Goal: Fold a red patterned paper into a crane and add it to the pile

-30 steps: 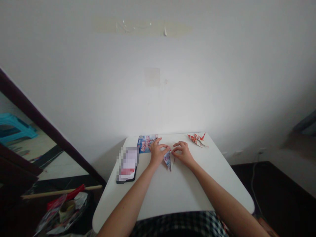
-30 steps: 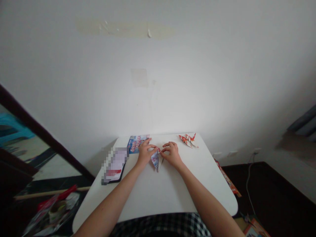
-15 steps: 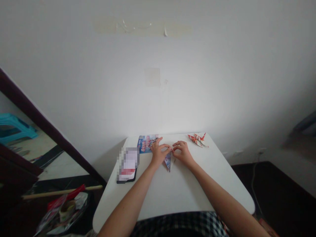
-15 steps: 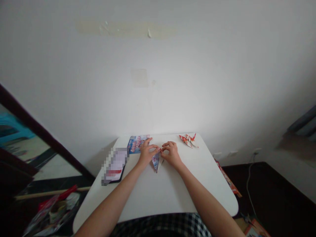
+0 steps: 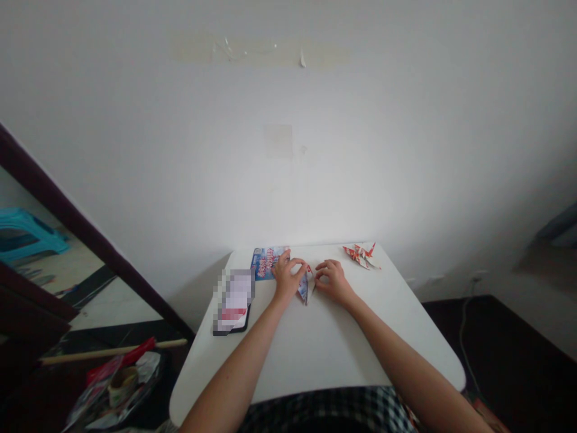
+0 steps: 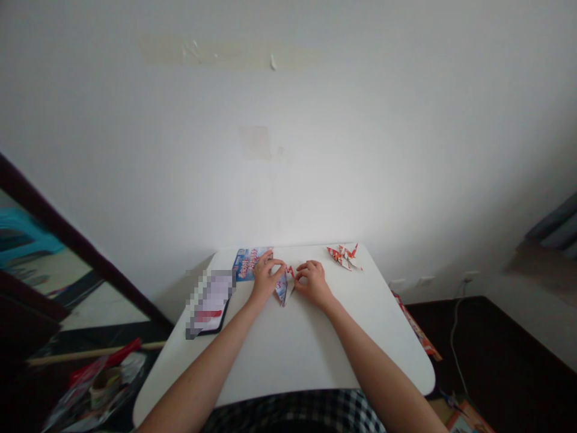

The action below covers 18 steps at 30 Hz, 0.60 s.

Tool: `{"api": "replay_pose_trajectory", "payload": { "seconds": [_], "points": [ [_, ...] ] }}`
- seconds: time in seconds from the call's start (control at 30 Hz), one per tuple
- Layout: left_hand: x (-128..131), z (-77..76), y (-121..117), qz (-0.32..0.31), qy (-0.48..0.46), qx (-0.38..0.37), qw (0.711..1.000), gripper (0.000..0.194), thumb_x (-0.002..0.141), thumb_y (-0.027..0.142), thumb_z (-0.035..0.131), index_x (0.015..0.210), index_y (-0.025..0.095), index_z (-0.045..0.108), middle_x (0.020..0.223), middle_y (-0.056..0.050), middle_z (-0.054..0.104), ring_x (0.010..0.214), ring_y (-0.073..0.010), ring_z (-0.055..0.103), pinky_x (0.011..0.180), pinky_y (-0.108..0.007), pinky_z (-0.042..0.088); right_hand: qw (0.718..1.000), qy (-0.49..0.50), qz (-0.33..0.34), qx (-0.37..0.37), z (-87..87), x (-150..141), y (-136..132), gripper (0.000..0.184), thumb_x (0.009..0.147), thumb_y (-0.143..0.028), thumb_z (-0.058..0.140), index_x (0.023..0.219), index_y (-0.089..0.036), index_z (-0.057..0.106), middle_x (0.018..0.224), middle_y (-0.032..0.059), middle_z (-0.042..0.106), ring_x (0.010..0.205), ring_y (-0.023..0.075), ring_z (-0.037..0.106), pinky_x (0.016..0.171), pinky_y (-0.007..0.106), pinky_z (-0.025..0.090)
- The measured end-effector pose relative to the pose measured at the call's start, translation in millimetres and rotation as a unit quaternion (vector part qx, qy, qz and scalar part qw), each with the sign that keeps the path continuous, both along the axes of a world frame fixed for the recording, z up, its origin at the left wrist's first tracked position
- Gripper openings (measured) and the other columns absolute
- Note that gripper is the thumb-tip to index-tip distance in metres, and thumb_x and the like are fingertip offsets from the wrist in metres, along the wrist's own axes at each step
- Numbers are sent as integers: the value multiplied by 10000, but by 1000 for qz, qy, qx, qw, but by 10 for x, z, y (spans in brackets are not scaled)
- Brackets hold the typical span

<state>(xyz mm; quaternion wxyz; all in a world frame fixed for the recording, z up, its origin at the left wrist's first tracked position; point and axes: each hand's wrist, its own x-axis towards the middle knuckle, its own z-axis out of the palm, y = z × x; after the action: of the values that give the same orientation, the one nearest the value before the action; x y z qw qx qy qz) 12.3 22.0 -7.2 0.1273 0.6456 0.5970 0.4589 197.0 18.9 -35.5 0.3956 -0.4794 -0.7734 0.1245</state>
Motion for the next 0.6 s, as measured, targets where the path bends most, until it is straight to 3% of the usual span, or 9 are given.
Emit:
{"api": "replay_pose_trajectory", "payload": {
  "seconds": [0.33,0.5,0.6],
  "points": [
    [-109,5,29,-16,14,4,1000,193,859,358,759,1046,341,806,1419,-47,623,1358,-271,538,1202,-515,319,999,-18,-40,6,11,81,5,73,887,-273,683,882,-260,755,1080,84,690,1160,296,521,1041,477,409],
    [-208,-28,80,-37,39,-9,999,168,874,346,730,1009,314,824,1348,-52,668,1298,-254,575,1175,-475,369,998,-28,-58,12,-7,206,65,88,905,-262,646,884,-252,731,1060,78,694,1132,274,547,1041,461,390],
    [-246,-34,89,-59,76,-34,995,141,858,304,737,961,320,831,1358,-46,671,1318,-263,557,1193,-511,346,997,-31,-62,13,-13,246,87,103,918,-260,623,881,-248,719,1048,78,696,1111,264,561,1044,453,382]
  ]
}}
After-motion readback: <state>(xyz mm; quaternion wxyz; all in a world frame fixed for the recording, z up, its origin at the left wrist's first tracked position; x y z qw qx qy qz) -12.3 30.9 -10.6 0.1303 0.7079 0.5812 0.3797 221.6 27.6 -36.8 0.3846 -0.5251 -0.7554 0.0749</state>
